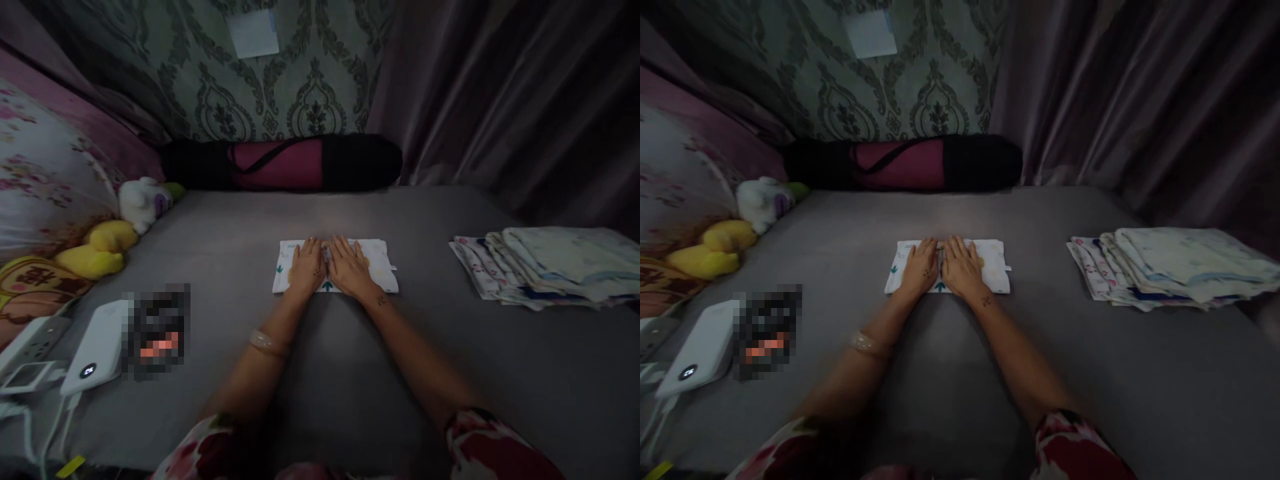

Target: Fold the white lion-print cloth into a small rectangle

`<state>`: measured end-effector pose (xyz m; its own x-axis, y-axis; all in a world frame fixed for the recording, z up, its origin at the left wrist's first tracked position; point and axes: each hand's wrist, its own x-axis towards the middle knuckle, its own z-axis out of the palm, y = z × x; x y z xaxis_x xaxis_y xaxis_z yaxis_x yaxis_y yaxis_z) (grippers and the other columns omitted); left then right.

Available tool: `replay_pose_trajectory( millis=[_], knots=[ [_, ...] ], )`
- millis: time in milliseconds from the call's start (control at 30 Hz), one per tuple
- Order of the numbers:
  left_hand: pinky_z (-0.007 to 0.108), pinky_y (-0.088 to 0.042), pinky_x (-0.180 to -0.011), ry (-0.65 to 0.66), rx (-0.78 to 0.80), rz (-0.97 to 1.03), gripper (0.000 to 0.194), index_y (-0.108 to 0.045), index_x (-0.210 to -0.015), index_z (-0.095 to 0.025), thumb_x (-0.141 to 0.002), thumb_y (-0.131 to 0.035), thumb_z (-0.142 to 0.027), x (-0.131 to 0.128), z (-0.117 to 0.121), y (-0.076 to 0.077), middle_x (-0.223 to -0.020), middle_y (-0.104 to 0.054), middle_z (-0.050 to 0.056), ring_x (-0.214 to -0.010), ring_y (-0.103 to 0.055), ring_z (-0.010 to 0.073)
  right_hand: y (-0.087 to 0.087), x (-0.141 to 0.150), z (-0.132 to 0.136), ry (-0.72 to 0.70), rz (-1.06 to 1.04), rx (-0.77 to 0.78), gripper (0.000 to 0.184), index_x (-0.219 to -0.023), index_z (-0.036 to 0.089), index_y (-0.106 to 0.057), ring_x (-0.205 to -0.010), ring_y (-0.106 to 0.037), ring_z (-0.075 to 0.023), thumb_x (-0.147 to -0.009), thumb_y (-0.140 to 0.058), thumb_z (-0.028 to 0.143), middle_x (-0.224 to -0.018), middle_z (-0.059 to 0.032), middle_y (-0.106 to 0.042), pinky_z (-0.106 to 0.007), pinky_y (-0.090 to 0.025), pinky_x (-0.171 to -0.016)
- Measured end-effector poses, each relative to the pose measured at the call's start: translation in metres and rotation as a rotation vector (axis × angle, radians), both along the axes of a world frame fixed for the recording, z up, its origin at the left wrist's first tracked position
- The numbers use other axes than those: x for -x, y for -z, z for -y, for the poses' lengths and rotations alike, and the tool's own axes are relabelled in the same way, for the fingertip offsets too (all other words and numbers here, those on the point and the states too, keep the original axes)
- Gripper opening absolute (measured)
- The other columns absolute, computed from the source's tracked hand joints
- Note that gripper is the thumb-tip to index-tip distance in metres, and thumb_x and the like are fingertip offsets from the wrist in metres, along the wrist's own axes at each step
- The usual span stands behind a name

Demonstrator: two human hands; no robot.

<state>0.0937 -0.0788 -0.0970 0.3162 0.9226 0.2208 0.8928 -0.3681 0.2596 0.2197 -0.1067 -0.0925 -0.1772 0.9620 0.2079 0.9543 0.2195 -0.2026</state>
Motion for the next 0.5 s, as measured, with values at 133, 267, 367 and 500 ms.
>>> replay_pose_trajectory(
  millis=[133, 267, 367, 500],
  knots=[
    [0.045, -0.024, -0.116, -0.041, -0.056, 0.079, 0.042, -0.046, -0.135, -0.011, -0.098, -0.029, -0.019, 0.002, -0.003, -0.002, -0.143, -0.049, 0.013, -0.138, -0.038, 0.0233, 0.004, 0.011, -0.002, -0.045, 0.025, 0.033, 0.056, -0.147, 0.005, -0.034, -0.144, -0.021, -0.0246, -0.097, -0.025, 0.028, -0.155, -0.0121, -0.03, -0.045, -0.012, -0.118],
    [0.045, -0.026, -0.116, -0.028, -0.03, 0.098, 0.04, -0.047, -0.134, -0.01, -0.098, -0.031, -0.02, 0.0, -0.004, -0.001, -0.141, -0.051, 0.014, -0.136, -0.04, 0.0235, 0.01, 0.014, -0.003, -0.064, 0.043, 0.101, 0.058, -0.148, 0.003, -0.032, -0.144, -0.021, -0.0266, -0.095, -0.029, 0.028, -0.155, -0.0128, -0.029, -0.046, -0.014, -0.118],
    [0.044, -0.026, -0.116, -0.002, -0.034, 0.11, 0.04, -0.047, -0.133, -0.012, -0.099, -0.03, -0.021, -0.002, -0.003, -0.001, -0.141, -0.052, 0.013, -0.135, -0.041, 0.022, 0.006, 0.009, -0.003, -0.062, 0.024, 0.097, 0.057, -0.148, 0.004, -0.033, -0.144, -0.022, -0.0252, -0.095, -0.029, 0.025, -0.155, -0.0122, -0.029, -0.044, -0.014, -0.118],
    [0.041, -0.023, -0.117, 0.049, -0.095, 0.083, 0.043, -0.045, -0.137, -0.011, -0.099, -0.026, -0.02, -0.005, -0.001, -0.001, -0.143, -0.05, 0.012, -0.138, -0.038, 0.0195, -0.003, 0.0, -0.002, 0.03, 0.002, -0.027, 0.055, -0.148, 0.006, -0.033, -0.145, -0.02, -0.0237, -0.096, -0.027, 0.023, -0.155, -0.0119, -0.029, -0.046, -0.008, -0.119]
  ],
)
